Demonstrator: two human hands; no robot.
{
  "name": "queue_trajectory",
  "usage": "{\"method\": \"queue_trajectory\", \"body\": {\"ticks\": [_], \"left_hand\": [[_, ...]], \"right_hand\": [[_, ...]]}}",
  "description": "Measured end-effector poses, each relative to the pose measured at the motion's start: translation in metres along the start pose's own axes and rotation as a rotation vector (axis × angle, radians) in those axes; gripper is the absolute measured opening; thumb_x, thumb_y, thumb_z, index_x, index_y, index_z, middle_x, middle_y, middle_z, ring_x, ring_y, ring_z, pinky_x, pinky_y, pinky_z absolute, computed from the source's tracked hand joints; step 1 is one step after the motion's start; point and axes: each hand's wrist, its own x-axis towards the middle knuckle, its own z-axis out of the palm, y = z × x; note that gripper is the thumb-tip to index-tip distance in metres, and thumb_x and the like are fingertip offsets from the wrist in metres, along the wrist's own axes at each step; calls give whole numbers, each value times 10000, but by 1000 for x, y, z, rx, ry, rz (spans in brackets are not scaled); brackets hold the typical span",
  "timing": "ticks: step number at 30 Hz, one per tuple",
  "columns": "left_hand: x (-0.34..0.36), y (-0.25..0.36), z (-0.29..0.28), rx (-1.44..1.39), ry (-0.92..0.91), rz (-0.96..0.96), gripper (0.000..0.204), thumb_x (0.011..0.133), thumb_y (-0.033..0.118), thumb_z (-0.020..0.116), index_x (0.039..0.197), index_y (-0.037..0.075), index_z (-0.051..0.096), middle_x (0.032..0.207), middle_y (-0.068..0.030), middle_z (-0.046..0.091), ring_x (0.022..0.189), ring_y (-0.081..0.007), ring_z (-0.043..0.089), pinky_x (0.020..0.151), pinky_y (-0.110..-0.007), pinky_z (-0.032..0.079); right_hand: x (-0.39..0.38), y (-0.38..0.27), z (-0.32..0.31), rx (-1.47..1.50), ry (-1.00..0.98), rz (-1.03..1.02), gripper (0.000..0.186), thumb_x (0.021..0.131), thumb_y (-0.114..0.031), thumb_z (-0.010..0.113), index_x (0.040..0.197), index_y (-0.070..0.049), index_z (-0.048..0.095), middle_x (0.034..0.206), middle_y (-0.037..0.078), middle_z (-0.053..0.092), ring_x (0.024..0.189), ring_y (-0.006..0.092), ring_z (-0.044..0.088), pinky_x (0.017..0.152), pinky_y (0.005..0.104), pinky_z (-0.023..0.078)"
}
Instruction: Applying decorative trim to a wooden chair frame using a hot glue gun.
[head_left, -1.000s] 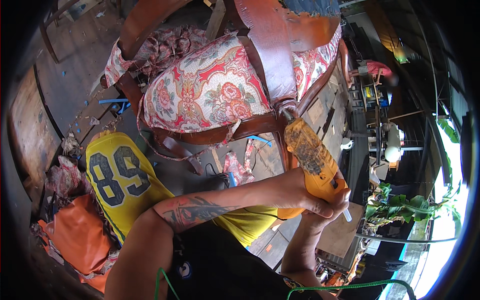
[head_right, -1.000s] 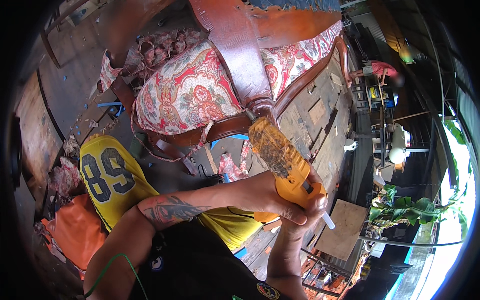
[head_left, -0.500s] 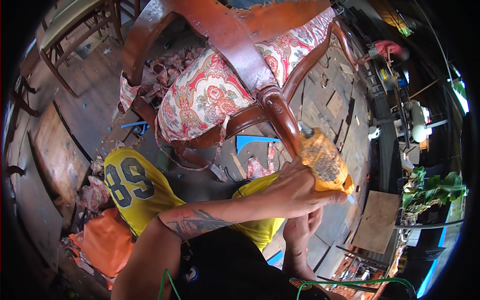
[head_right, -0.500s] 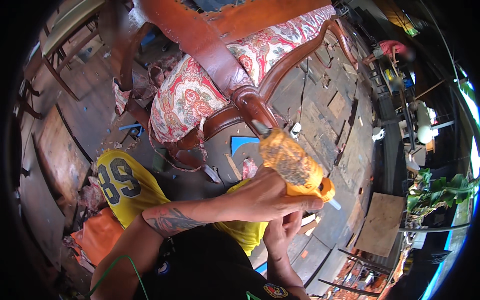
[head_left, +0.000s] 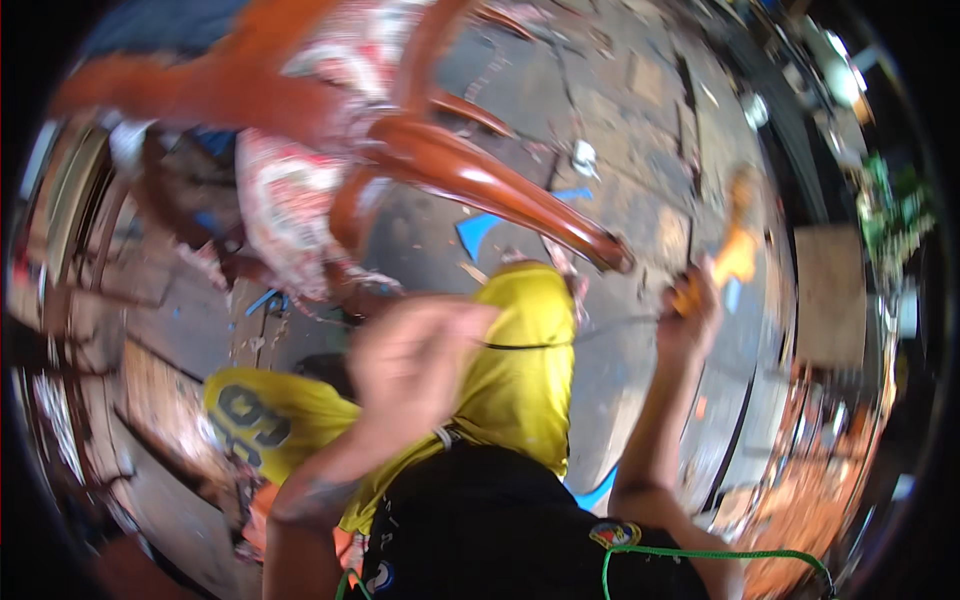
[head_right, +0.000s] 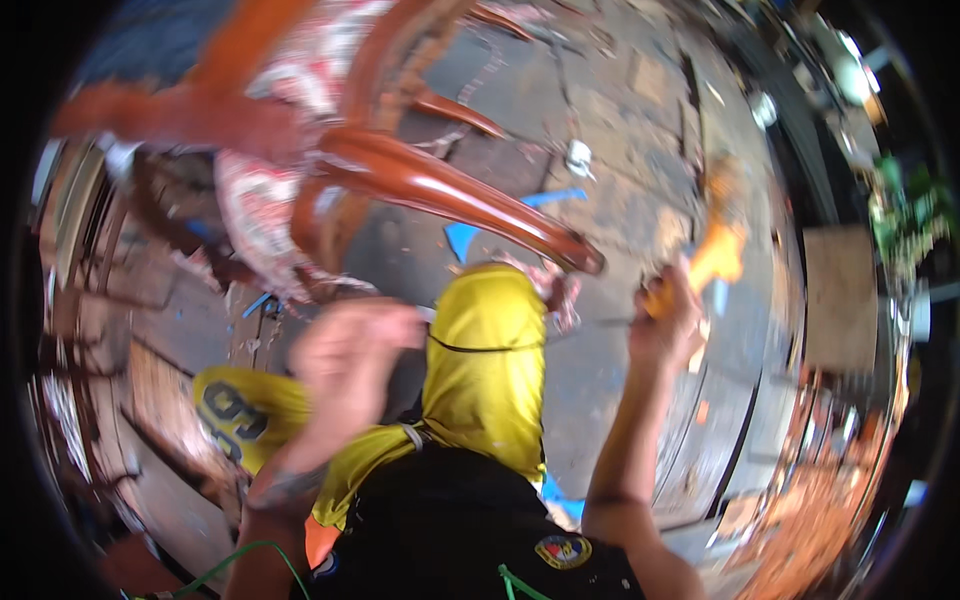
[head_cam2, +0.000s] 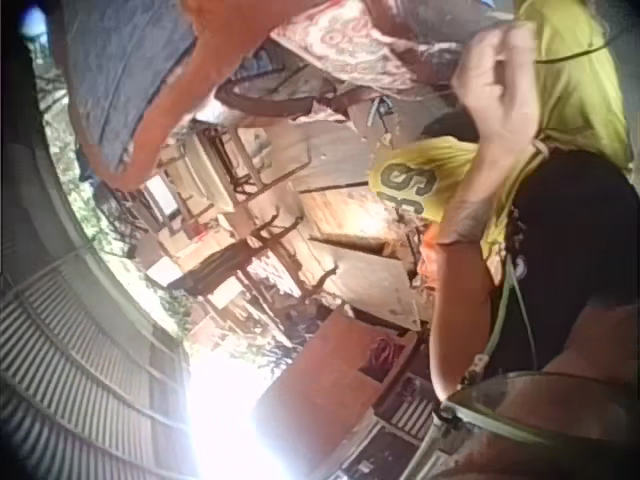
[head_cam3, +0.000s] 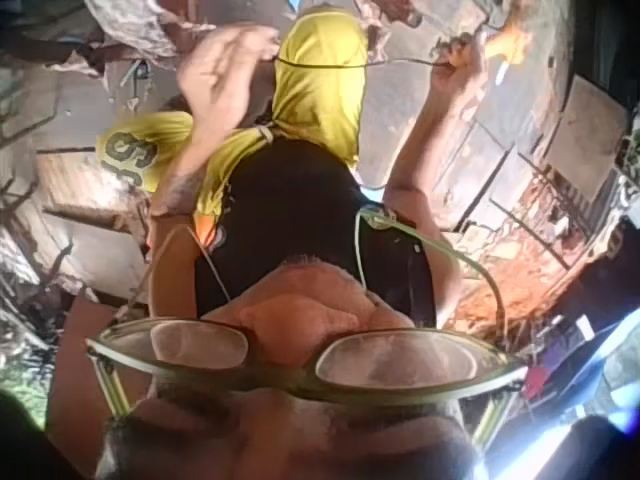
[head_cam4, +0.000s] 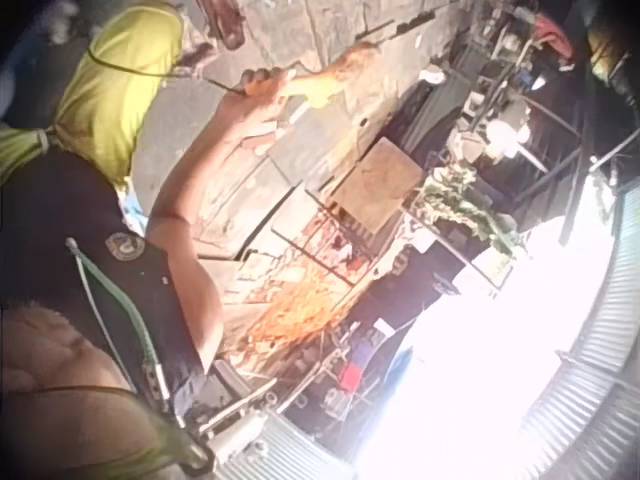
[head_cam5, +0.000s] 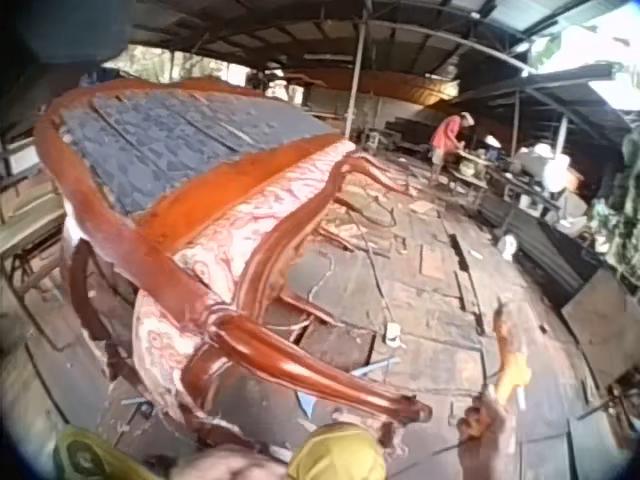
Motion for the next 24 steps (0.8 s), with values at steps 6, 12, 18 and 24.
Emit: {"method": "queue_trajectory", "body": {"ticks": [6,12,18,24], "left_hand": [[-39,-27,-92,286,575,-146,284,1097,197,542,1045,-34,701,929,-65,684,775,-125,600,749,-280,505],[-69,-63,-50,317,373,-566,246,1075,203,608,1178,-10,673,1103,-87,714,1011,-146,664,883,-299,538],[-57,-126,39,543,-184,-63,300,975,66,691,1270,25,653,1275,-171,691,1138,-308,699,937,-375,564],[-27,-147,40,383,-199,-232,222,963,124,704,1178,77,672,1034,-158,712,969,-370,694,813,-438,559]], "right_hand": [[80,122,1,228,-82,421,276,1017,-305,700,848,-143,554,678,-12,565,529,127,553,482,263,444],[126,134,40,229,-215,710,286,1060,-346,637,961,-87,567,703,22,585,617,138,595,588,286,527],[108,112,52,194,-247,723,253,1075,-275,615,1028,-39,537,804,85,609,720,210,640,695,331,592],[114,130,45,-41,-289,543,215,1075,-293,609,1063,-84,560,936,94,632,872,235,665,852,400,628]]}}
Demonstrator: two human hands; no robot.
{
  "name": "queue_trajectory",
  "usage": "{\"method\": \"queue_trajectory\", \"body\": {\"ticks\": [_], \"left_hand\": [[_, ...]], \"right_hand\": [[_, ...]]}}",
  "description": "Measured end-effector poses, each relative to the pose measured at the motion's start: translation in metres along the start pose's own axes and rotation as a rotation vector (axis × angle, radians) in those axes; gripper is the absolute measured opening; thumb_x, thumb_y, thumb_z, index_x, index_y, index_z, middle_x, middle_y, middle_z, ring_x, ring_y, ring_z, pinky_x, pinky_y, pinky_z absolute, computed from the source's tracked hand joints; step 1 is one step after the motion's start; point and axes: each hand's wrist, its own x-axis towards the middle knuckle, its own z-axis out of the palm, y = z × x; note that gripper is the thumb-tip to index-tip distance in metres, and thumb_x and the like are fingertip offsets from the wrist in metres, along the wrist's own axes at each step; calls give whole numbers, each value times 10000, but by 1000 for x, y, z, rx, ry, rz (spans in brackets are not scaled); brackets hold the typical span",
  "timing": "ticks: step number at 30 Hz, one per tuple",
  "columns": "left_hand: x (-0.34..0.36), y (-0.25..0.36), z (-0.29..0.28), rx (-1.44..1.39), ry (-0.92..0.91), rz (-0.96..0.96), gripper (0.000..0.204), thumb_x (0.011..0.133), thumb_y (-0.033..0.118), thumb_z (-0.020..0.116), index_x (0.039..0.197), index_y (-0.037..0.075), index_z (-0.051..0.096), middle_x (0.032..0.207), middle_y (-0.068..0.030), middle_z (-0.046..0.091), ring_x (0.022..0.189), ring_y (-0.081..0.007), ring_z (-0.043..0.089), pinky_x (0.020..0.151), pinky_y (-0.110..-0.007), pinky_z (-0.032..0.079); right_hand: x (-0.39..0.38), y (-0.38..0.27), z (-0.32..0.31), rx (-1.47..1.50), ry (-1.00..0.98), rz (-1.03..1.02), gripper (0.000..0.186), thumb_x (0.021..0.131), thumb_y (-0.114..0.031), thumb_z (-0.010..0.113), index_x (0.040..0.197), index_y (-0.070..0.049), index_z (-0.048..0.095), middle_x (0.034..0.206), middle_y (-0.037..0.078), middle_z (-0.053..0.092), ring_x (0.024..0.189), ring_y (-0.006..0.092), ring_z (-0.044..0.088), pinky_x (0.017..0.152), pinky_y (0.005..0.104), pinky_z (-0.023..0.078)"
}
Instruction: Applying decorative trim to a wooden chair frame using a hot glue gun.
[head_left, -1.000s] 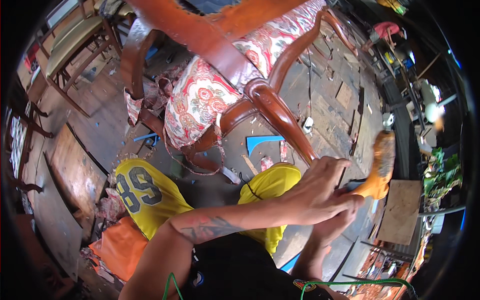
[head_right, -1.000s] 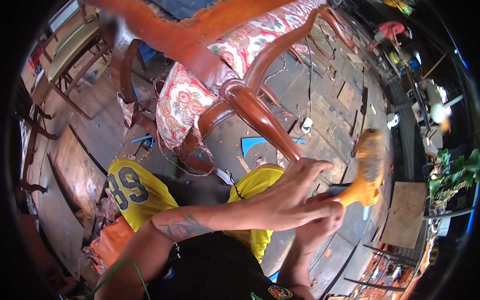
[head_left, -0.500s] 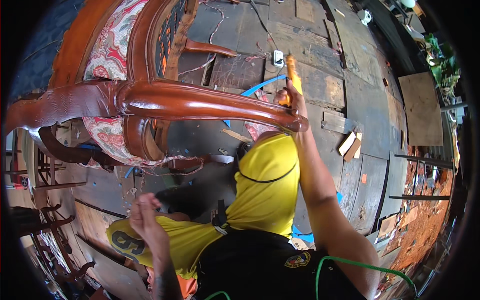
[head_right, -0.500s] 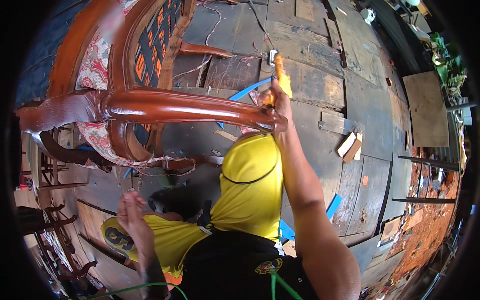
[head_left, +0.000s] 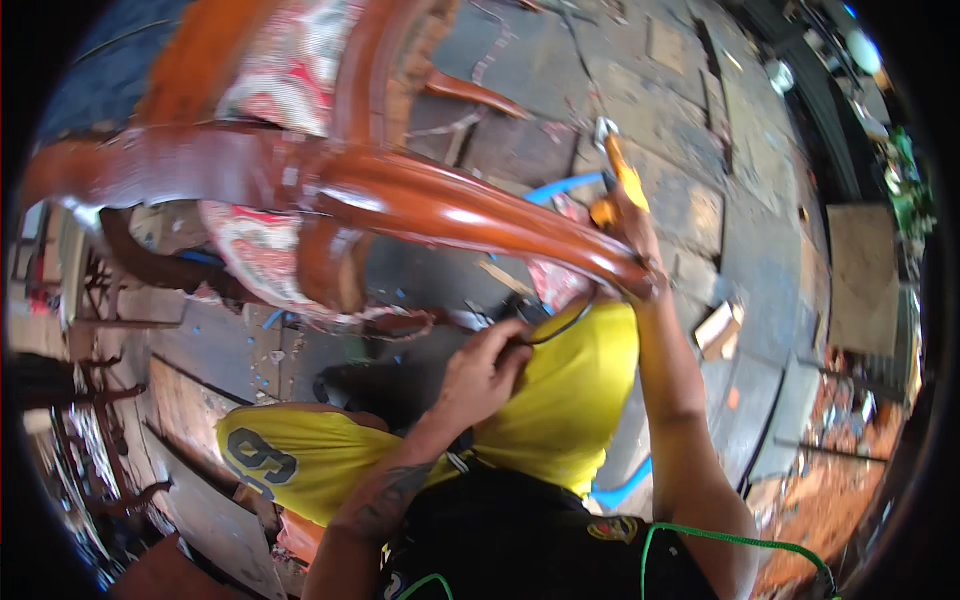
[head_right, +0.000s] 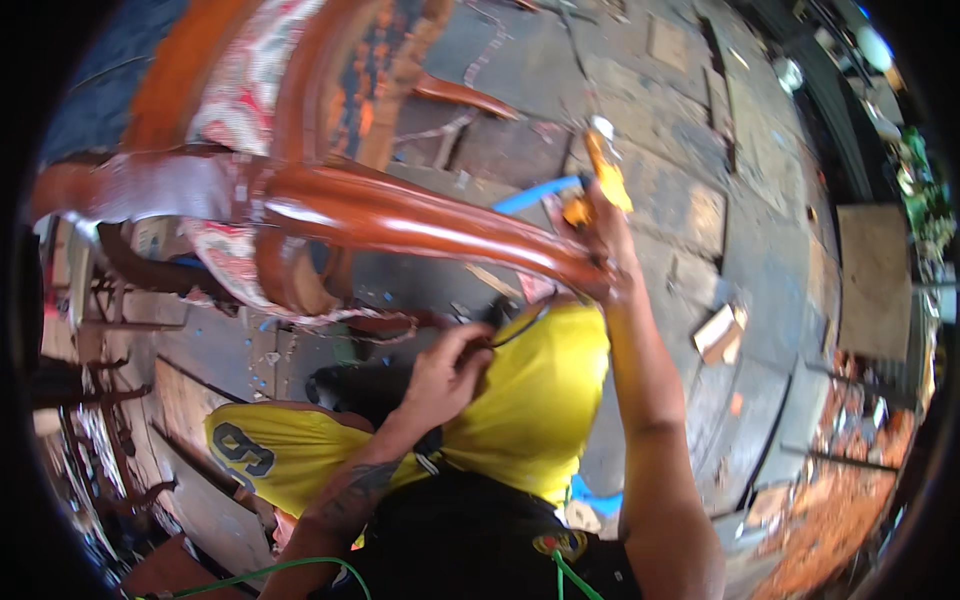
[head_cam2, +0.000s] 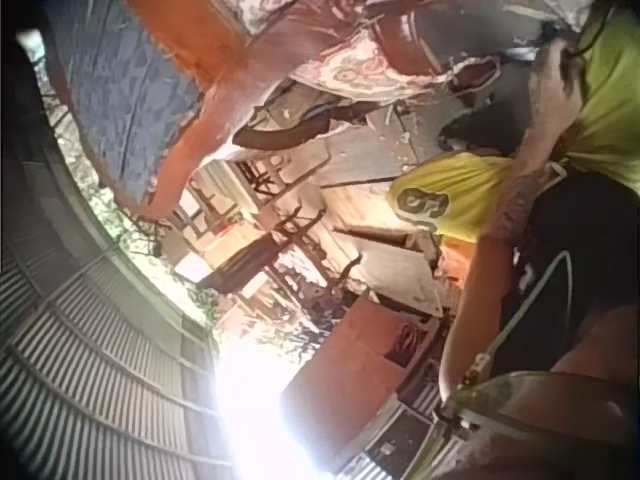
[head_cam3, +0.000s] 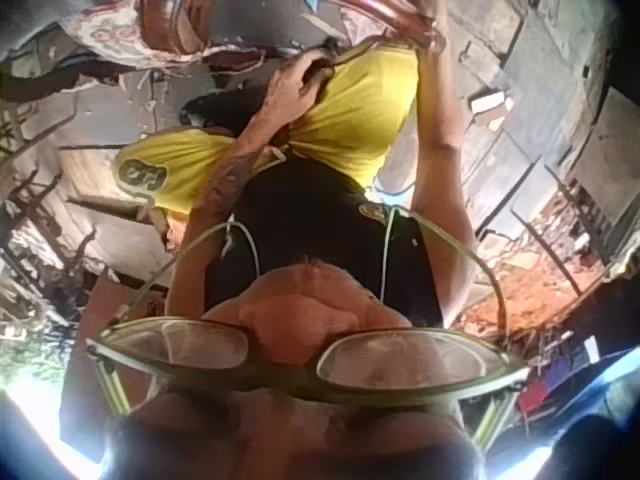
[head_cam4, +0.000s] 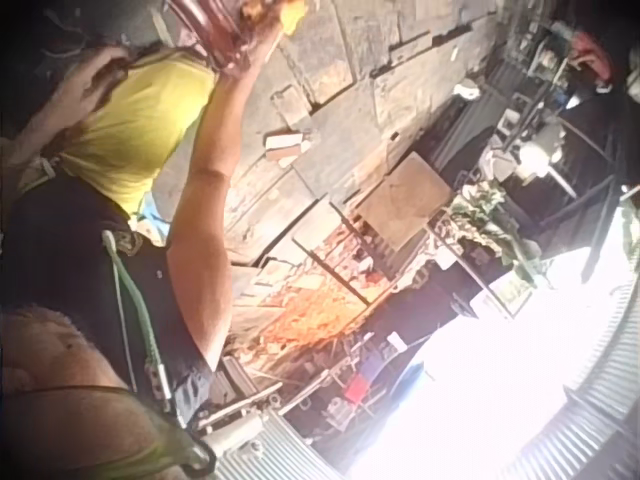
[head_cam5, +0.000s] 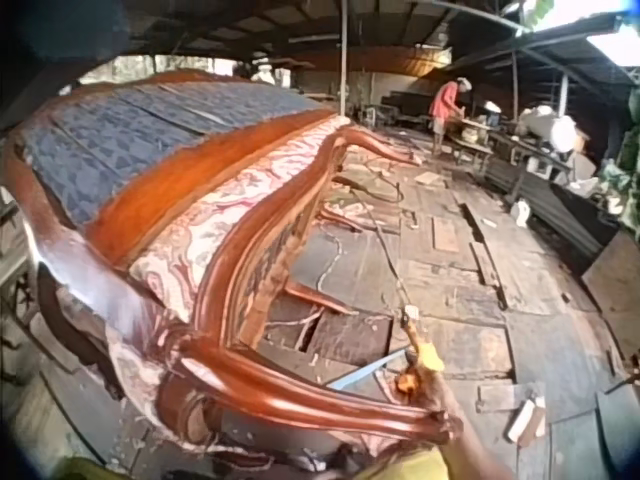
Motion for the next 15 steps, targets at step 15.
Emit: {"method": "queue_trajectory", "body": {"ticks": [15], "left_hand": [[-30,-4,-77,278,153,-19,147,957,76,721,1099,45,742,1001,-153,754,859,-362,727,766,-377,588]], "right_hand": [[113,189,-135,-1159,411,35,236,1088,-296,590,1095,-60,579,945,67,646,866,211,656,851,376,596]]}}
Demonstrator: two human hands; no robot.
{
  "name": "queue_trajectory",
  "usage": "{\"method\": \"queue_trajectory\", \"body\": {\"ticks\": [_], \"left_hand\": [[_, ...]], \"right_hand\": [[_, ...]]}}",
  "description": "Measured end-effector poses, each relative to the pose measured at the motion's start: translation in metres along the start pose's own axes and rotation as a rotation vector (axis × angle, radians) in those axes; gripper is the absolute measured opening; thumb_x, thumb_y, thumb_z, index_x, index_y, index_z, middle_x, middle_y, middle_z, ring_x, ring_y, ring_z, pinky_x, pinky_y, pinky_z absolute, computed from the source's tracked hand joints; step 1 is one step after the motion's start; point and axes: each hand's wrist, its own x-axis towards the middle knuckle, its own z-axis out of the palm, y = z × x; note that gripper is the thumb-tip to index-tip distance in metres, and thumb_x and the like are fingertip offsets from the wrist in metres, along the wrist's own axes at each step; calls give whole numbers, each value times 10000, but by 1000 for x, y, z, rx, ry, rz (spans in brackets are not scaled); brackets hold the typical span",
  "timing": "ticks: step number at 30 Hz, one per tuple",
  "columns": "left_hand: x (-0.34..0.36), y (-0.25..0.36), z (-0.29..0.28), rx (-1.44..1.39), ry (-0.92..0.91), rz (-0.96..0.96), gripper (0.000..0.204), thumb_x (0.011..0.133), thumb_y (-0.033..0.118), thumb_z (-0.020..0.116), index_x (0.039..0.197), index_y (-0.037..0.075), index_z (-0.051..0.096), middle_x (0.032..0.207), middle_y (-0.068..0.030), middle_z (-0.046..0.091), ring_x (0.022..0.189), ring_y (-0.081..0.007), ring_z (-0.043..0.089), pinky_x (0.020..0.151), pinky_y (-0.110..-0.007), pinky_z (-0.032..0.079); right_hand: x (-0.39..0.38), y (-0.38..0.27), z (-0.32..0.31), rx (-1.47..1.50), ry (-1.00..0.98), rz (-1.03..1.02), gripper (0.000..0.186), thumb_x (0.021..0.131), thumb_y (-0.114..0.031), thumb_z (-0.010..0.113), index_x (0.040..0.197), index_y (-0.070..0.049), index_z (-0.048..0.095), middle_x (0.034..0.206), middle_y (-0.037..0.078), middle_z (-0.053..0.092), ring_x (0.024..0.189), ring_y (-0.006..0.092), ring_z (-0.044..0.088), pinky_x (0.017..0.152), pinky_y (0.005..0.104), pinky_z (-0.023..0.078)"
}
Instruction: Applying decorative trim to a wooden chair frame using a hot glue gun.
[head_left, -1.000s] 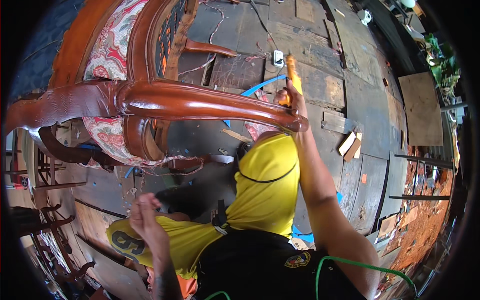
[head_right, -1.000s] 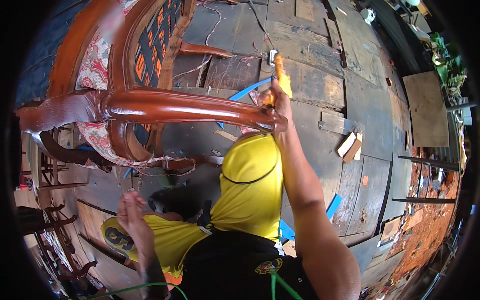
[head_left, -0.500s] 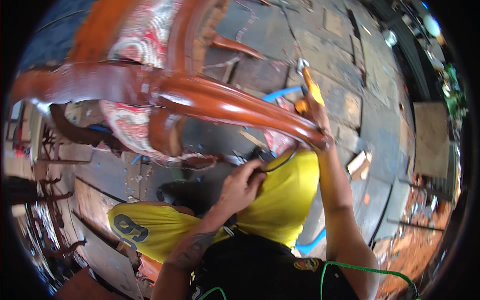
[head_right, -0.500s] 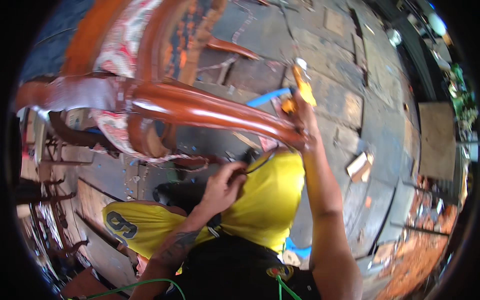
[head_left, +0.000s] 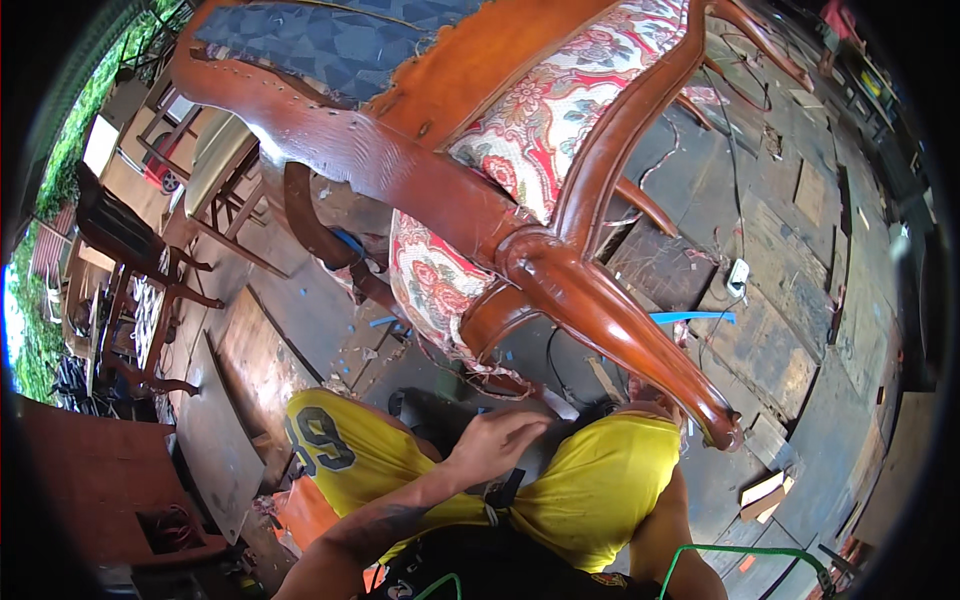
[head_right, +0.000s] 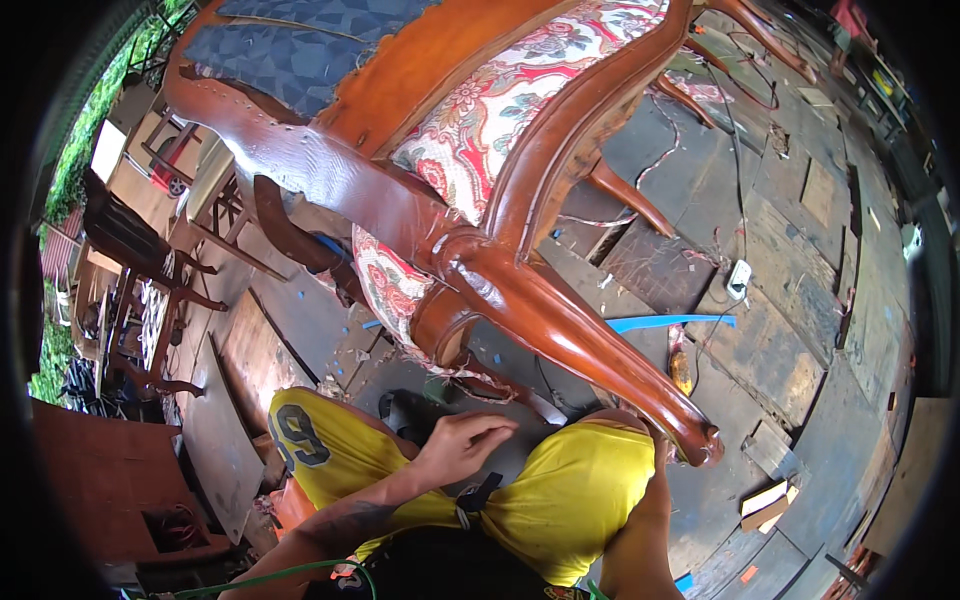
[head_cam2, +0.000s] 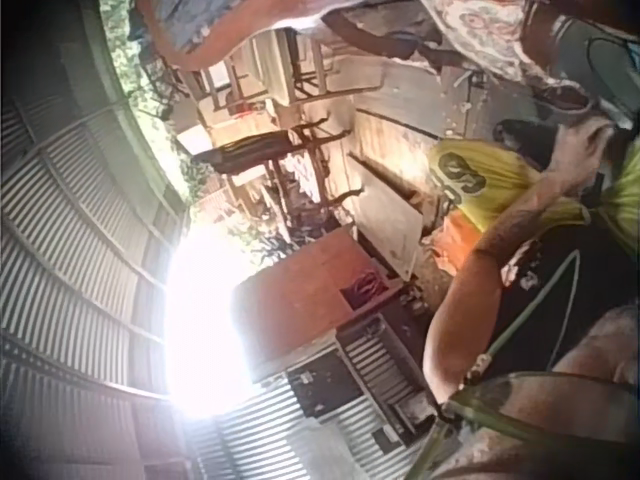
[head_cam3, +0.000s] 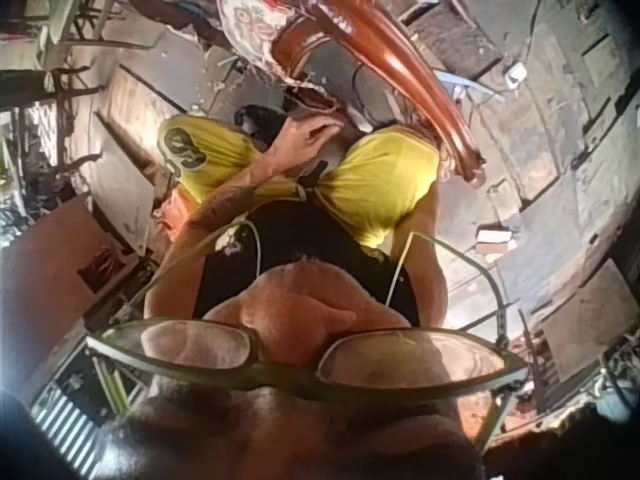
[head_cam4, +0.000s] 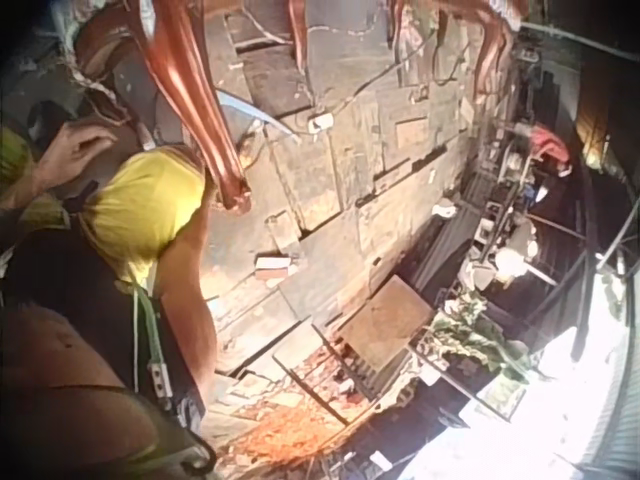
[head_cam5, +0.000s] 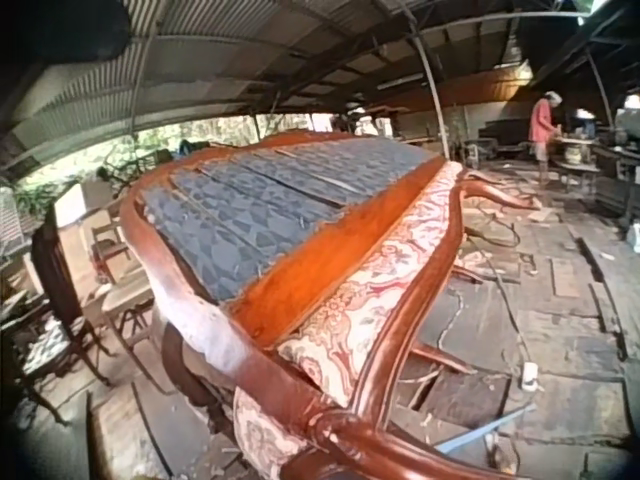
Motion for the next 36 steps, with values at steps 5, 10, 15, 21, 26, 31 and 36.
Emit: {"method": "queue_trajectory", "body": {"ticks": [5,10,15,21,26,31,36], "left_hand": [[-21,19,-52,-134,433,30,121,978,50,715,1085,6,751,936,-118,762,736,-143,715,641,-267,556],[10,20,-120,-235,771,-29,155,1027,17,632,1172,-30,658,1007,-74,719,864,-115,680,794,-256,555],[51,23,-125,-630,930,19,181,1007,38,683,1177,-23,665,1010,-56,714,831,-96,654,784,-245,546],[42,25,-88,-651,858,111,175,988,29,715,1151,-32,690,1001,-26,711,874,-71,651,785,-238,541],[34,27,-80,-363,803,138,241,955,33,731,1195,46,730,1021,-68,731,848,-136,671,724,-273,537],[30,29,-84,49,825,210,243,888,29,748,1126,67,724,1024,-91,713,927,-287,663,814,-390,536],[11,35,-83,-321,686,41,137,936,65,735,1057,40,675,987,-88,710,861,-207,692,704,-326,538]], "right_hand": [[-15,20,-29,383,169,-65,245,1093,-297,584,1105,-52,586,949,59,650,864,204,654,851,368,586],[-108,-32,-114,953,465,-641,255,1097,-298,577,1115,-44,592,952,50,655,862,196,651,850,360,575],[-264,-127,-179,401,791,-990,324,1107,-287,548,994,-9,672,836,28,611,785,128,551,738,275,446],[-394,-185,-130,217,286,-1271,149,1022,-107,656,999,34,699,993,141,755,831,219,722,777,328,574],[-373,-229,-42,447,-380,-838,271,1043,-120,656,1236,65,700,1109,120,746,996,158,691,914,294,548],[-355,-221,-32,301,-746,-696,316,1050,-109,650,1328,39,654,1171,80,719,1054,133,671,923,268,541],[-358,-216,-53,504,-982,-519,241,1042,-123,664,1243,10,676,1070,66,716,1000,117,676,829,293,602]]}}
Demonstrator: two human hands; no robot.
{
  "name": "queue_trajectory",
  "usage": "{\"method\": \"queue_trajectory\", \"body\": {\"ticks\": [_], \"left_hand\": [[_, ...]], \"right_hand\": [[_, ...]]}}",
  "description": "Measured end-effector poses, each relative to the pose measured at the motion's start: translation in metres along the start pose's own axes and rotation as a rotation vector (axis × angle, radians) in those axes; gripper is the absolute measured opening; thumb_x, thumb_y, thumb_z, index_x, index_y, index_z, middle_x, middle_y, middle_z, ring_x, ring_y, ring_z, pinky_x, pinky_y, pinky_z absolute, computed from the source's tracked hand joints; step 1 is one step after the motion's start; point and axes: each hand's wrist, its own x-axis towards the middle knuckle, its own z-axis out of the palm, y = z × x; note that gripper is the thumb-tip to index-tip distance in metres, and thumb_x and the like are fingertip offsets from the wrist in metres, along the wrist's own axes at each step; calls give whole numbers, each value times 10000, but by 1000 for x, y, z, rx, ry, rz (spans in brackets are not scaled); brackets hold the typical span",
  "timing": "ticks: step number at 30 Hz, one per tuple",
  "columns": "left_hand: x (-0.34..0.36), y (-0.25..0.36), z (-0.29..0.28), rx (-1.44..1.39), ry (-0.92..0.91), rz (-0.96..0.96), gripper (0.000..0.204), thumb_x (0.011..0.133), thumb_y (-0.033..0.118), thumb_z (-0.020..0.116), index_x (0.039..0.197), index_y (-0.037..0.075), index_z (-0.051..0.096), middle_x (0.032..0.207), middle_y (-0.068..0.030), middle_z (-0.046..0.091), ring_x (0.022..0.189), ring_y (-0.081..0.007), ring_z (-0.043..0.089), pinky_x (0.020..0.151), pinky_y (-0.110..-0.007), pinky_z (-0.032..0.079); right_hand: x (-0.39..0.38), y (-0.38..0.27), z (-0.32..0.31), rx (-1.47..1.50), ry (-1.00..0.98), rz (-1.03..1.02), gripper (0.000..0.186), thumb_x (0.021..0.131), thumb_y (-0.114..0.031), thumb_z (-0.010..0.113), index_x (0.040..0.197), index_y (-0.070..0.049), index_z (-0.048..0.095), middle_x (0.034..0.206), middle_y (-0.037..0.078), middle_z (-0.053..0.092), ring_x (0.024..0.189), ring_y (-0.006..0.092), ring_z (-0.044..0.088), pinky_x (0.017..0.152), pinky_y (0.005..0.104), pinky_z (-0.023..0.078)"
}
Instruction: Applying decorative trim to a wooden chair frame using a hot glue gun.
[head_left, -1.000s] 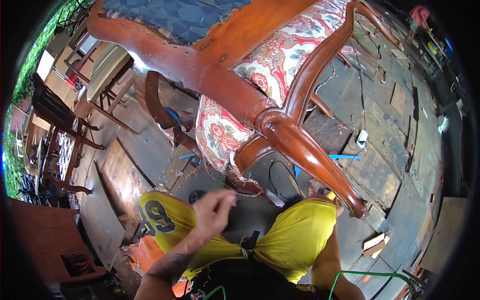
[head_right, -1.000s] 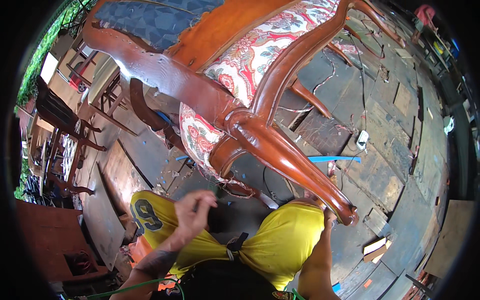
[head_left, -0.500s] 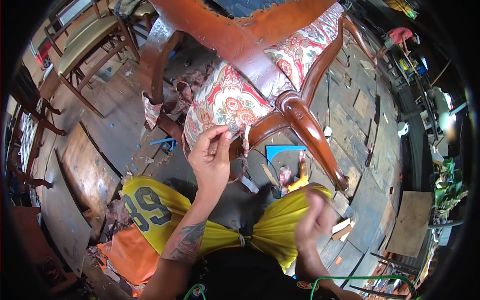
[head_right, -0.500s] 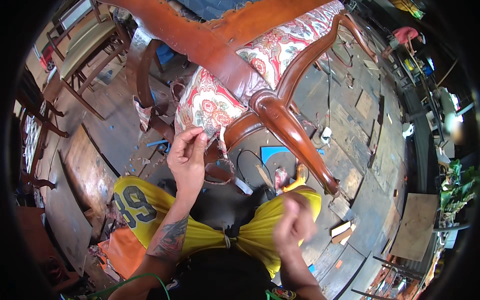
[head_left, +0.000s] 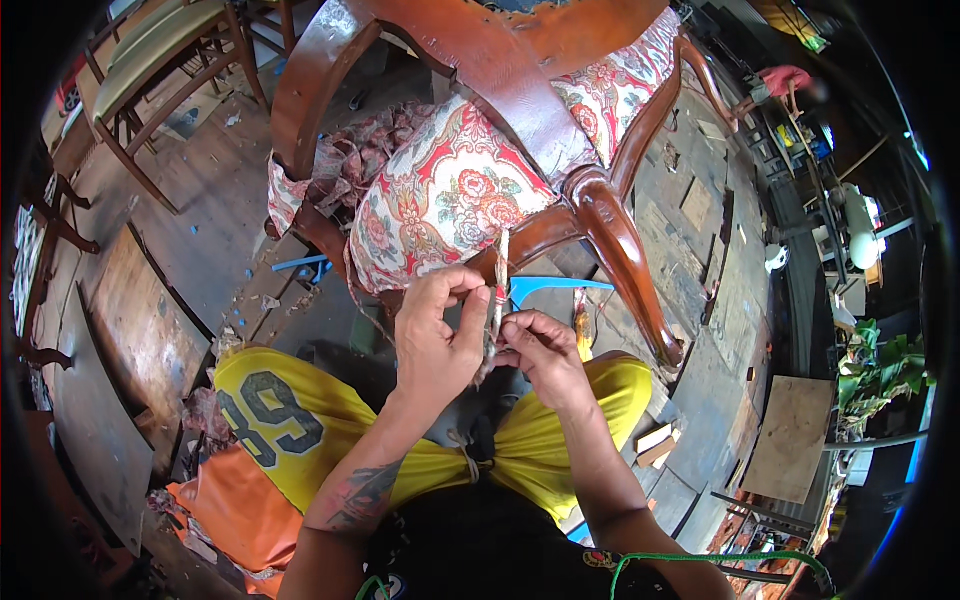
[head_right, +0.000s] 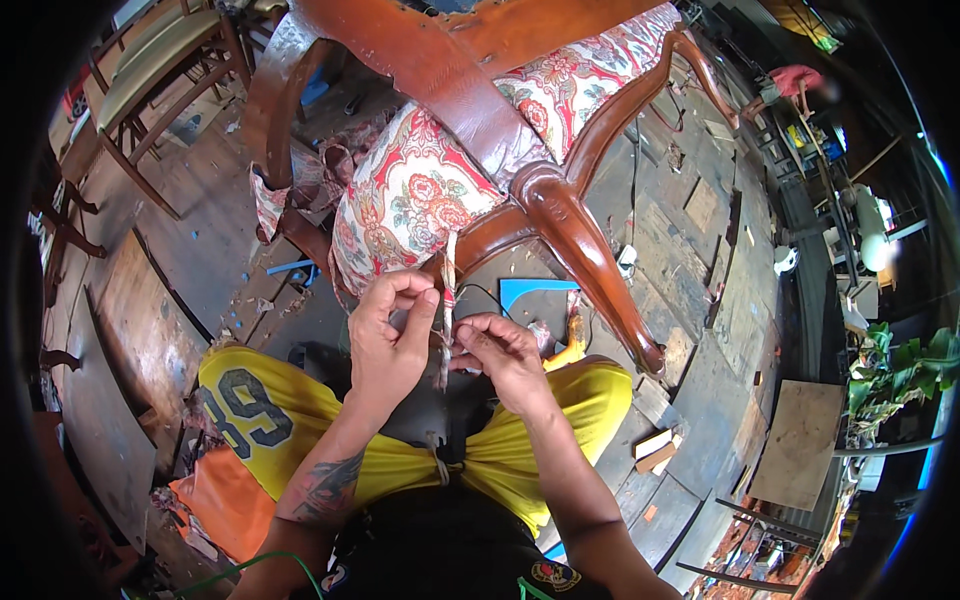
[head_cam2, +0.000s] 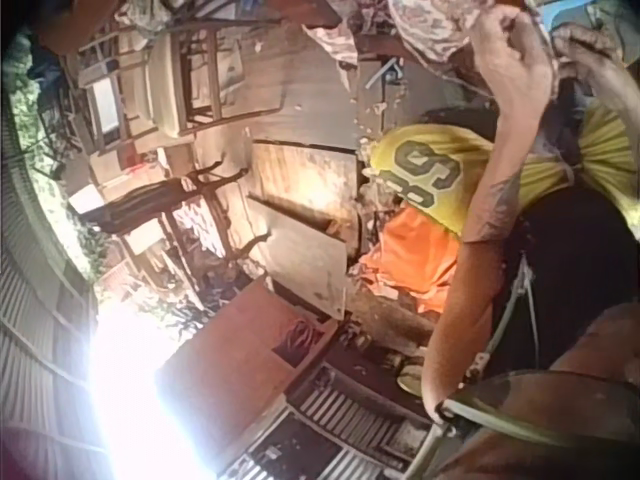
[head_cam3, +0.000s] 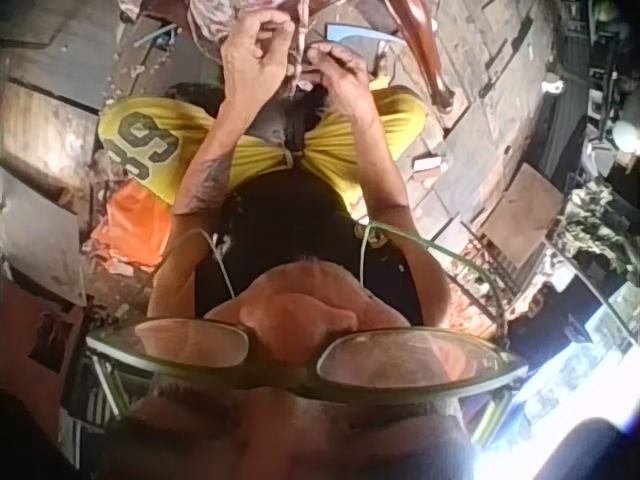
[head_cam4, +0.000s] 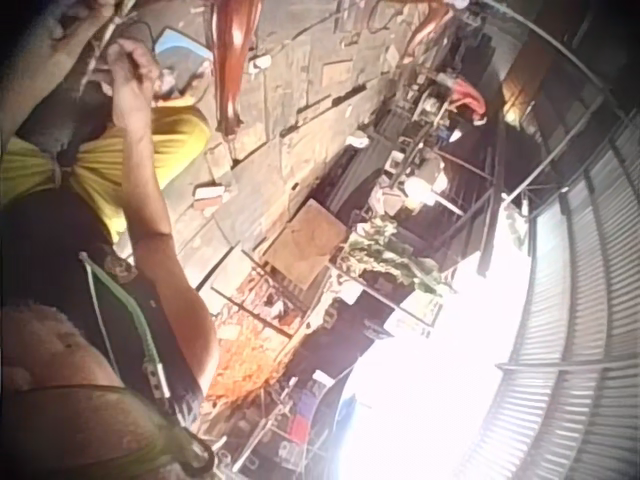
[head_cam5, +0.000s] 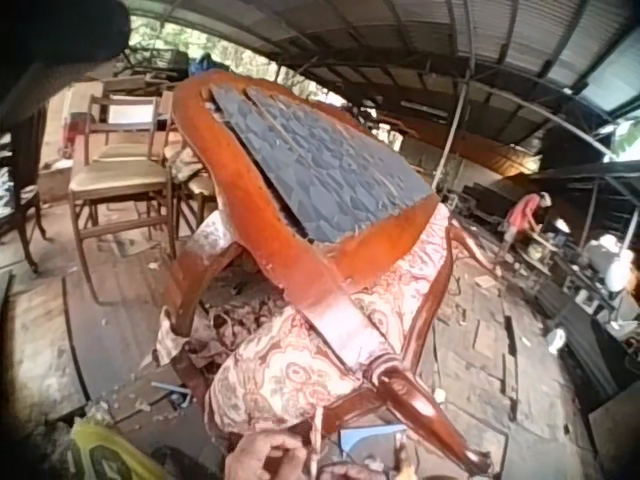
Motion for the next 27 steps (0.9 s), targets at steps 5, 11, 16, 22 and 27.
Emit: {"method": "queue_trajectory", "body": {"ticks": [5,11,16,22,27], "left_hand": [[-17,11,3,-615,-148,-394,244,974,113,755,1130,-26,629,924,-65,726,827,-83,685,697,-226,541],[-17,13,4,-563,-266,-491,294,973,89,755,1191,-22,593,962,-56,714,865,-78,674,736,-239,566],[-44,19,17,-732,-185,-641,215,977,80,751,1099,3,591,1027,-64,684,945,-91,654,797,-249,569],[-60,10,29,-805,-215,-525,189,977,-12,714,1125,-24,597,1026,-74,690,981,-109,669,887,-255,554],[-56,18,26,-1019,-218,-660,114,1054,108,639,1122,17,630,1017,-43,690,996,-119,664,940,-296,525]], "right_hand": [[0,-15,8,-2,114,-19,179,1028,-130,686,1158,-7,694,960,47,728,826,99,697,638,247,623],[5,-31,5,-213,176,-157,177,1040,-133,665,1164,-20,722,997,37,737,881,84,701,571,227,599],[9,-36,2,-215,140,-117,161,1021,-52,664,1144,-12,760,990,33,726,934,97,673,779,248,555],[5,-45,4,-476,84,-263,224,972,99,634,1146,20,751,1012,72,744,886,93,671,797,240,550],[6,-56,8,-424,124,-161,179,1001,7,656,1147,17,759,1006,64,741,831,57,637,644,221,518]]}}
